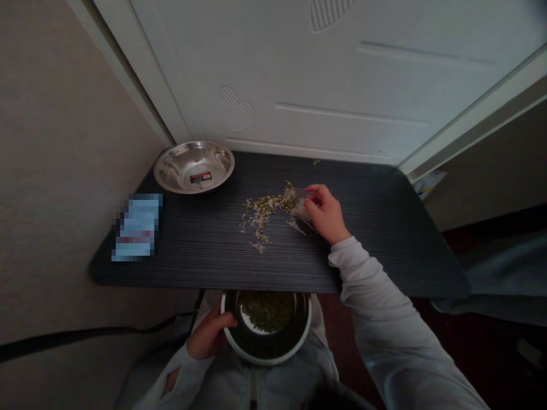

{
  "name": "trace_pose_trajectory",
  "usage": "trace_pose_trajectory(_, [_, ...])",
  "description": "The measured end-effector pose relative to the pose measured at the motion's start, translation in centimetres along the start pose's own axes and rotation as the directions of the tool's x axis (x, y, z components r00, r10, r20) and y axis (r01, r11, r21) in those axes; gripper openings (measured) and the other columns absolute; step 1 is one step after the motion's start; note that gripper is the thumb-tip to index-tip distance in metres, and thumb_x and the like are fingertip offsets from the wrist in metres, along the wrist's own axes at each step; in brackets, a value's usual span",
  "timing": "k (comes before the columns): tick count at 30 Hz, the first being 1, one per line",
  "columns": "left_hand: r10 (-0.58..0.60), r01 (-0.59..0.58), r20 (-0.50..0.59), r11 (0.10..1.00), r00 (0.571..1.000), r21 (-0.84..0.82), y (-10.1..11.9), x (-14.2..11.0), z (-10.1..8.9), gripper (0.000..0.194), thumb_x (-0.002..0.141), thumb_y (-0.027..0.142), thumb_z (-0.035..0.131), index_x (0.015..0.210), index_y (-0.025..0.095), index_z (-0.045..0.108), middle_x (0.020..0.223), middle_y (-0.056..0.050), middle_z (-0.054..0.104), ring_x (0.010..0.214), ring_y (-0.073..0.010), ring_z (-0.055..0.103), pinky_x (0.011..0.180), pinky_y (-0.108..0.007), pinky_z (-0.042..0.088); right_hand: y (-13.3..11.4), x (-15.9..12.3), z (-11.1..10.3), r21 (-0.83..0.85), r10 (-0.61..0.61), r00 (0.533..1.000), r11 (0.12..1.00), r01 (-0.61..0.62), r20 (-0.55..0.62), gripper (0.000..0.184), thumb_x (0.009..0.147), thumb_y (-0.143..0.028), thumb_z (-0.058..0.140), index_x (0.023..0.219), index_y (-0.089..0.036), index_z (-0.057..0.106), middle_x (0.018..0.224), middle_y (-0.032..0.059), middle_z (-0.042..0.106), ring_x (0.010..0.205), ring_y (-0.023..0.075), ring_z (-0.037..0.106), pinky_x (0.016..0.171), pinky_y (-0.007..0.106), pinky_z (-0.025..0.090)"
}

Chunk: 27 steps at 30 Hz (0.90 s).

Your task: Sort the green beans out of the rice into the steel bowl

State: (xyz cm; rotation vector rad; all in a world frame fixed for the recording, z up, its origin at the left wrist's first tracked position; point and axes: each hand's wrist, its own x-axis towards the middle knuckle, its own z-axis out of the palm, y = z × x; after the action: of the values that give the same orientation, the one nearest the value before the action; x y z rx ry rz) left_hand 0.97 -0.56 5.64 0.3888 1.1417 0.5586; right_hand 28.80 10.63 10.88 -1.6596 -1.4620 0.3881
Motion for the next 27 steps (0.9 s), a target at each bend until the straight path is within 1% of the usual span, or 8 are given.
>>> trace_pose_trajectory(2, [-0.001,0.000,-0.007,1.000,1.000,-0.006,0.0,-0.1,0.0,0.055,0.047,0.008,0.057,0.101,0.017,0.063,0.077,-0.004,0.073,0.080,-0.0289,0.066,0.071,-0.038,0.049,-1.1,0.1,0.9,0.019,-0.070,0.990,0.998,0.068,0.125,0.023,0.073,-0.019,0.047,0.094,-0.017,0.053,0.069,-0.0008,0.056,0.061,0.0135,0.050,0.061,0.026,0.039])
trace_pose_trajectory(4, [-0.002,0.002,-0.018,1.000,1.000,-0.023,0.0,-0.2,0.0,0.055,0.047,0.008,0.057,0.100,0.017,0.063,0.077,-0.004,0.073,0.080,-0.0293,0.066,0.071,-0.039,0.049,-1.9,-0.4,1.6,0.073,-0.145,0.959,0.989,0.131,0.245,0.022,0.073,-0.018,0.046,0.094,-0.017,0.053,0.070,-0.0006,0.057,0.063,0.0134,0.052,0.062,0.026,0.039])
trace_pose_trajectory(6, [0.003,-0.005,-0.040,0.999,0.999,-0.041,-0.1,-0.2,0.1,0.053,0.046,0.008,0.057,0.098,0.017,0.063,0.076,-0.004,0.073,0.080,-0.0296,0.066,0.071,-0.039,0.049,-2.4,-1.2,1.9,0.120,-0.189,0.927,0.980,0.158,0.324,0.022,0.073,-0.018,0.047,0.094,-0.018,0.053,0.071,-0.0008,0.058,0.064,0.0130,0.053,0.063,0.025,0.040])
trace_pose_trajectory(9, [0.022,-0.027,-0.076,0.997,0.997,-0.072,-0.1,-0.1,0.5,0.047,0.046,0.006,0.057,0.091,0.017,0.064,0.076,-0.004,0.073,0.082,-0.0291,0.066,0.072,-0.039,0.049,-2.6,-2.5,1.8,0.178,-0.223,0.889,0.970,0.163,0.400,0.020,0.073,-0.017,0.048,0.092,-0.018,0.053,0.070,-0.0014,0.059,0.063,0.0119,0.054,0.064,0.025,0.041])
trace_pose_trajectory(12, [0.027,-0.033,-0.075,0.996,0.997,-0.082,0.0,0.1,1.0,0.042,0.044,0.005,0.056,0.084,0.017,0.064,0.076,-0.004,0.072,0.083,-0.0286,0.065,0.072,-0.038,0.048,-2.6,-3.1,1.6,0.191,-0.223,0.863,0.970,0.150,0.454,0.020,0.073,-0.016,0.048,0.092,-0.019,0.052,0.070,-0.0017,0.060,0.063,0.0113,0.055,0.064,0.024,0.042])
trace_pose_trajectory(16, [-0.004,0.001,-0.053,0.999,0.999,-0.048,0.2,0.3,1.4,0.035,0.044,0.006,0.056,0.077,0.015,0.065,0.077,-0.006,0.072,0.083,-0.0293,0.065,0.069,-0.037,0.048,-2.9,-3.1,1.7,0.146,-0.201,0.864,0.978,0.150,0.461,0.021,0.076,-0.017,0.048,0.096,-0.019,0.053,0.072,-0.0009,0.061,0.063,0.0113,0.056,0.064,0.024,0.042])
trace_pose_trajectory(21, [0.002,-0.003,-0.032,0.999,0.999,-0.039,0.3,0.4,1.6,0.040,0.044,0.006,0.056,0.082,0.016,0.066,0.078,-0.005,0.072,0.084,-0.0291,0.065,0.071,-0.037,0.049,-3.1,-3.1,1.9,0.071,-0.191,0.856,0.981,0.179,0.480,0.022,0.078,-0.017,0.048,0.099,-0.018,0.054,0.075,0.0010,0.063,0.065,0.0123,0.057,0.065,0.024,0.042])
trace_pose_trajectory(27, [-0.007,0.003,-0.057,0.998,0.998,-0.061,0.3,0.2,1.4,0.044,0.045,0.006,0.056,0.087,0.016,0.066,0.080,-0.005,0.073,0.084,-0.0293,0.065,0.073,-0.039,0.049,-3.3,-3.3,1.6,0.155,-0.248,0.784,0.969,0.193,0.570,0.021,0.076,-0.015,0.050,0.096,-0.020,0.054,0.073,-0.0011,0.062,0.065,0.0112,0.058,0.064,0.024,0.043])
